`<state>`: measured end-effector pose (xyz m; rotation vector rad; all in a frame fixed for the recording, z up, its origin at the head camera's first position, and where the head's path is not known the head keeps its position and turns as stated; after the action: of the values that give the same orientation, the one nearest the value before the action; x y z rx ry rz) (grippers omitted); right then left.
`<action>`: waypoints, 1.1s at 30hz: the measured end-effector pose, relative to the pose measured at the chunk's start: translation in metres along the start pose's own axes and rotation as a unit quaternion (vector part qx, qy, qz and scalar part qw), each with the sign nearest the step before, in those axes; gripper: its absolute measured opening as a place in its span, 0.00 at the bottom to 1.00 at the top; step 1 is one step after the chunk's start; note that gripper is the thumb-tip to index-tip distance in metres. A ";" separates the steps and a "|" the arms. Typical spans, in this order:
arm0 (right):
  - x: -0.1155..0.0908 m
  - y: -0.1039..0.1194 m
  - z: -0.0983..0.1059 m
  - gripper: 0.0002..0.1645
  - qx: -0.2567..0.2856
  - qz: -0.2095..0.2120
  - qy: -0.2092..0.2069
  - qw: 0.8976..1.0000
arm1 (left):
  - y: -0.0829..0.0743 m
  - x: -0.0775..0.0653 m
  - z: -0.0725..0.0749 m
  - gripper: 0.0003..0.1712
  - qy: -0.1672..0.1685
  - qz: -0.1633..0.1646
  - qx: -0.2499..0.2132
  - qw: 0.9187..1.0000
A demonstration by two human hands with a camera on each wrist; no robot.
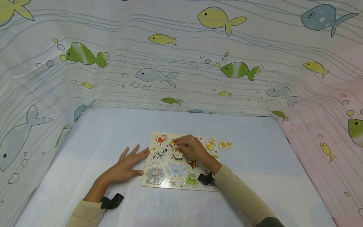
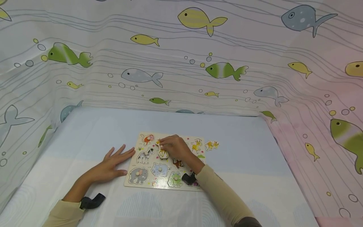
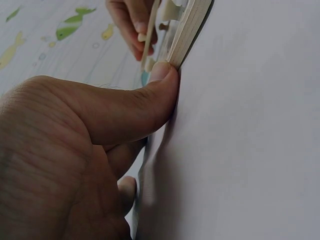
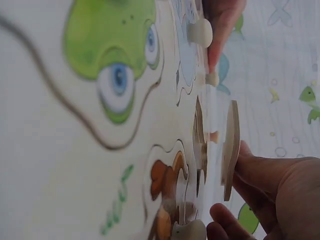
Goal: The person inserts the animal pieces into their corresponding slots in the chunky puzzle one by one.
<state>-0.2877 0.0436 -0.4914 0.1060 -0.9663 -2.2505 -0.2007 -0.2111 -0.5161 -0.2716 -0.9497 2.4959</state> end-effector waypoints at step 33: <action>0.002 -0.002 -0.010 0.10 -0.052 0.037 -0.004 0.998 | -0.003 -0.001 0.001 0.47 0.000 0.003 -0.005 1.000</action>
<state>-0.2874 0.0369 -0.4996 0.0162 -0.8415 -2.2300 -0.1996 -0.2103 -0.5137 -0.2762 -0.9621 2.4971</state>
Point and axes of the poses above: each hand's wrist, its own x-axis towards the middle knuckle, its own z-axis out of the back of the hand, y = z × x, the point moved 6 cm from there along x, towards the middle knuckle, and after that the axes turned 1 degree about -x, right-handed, at the moved point
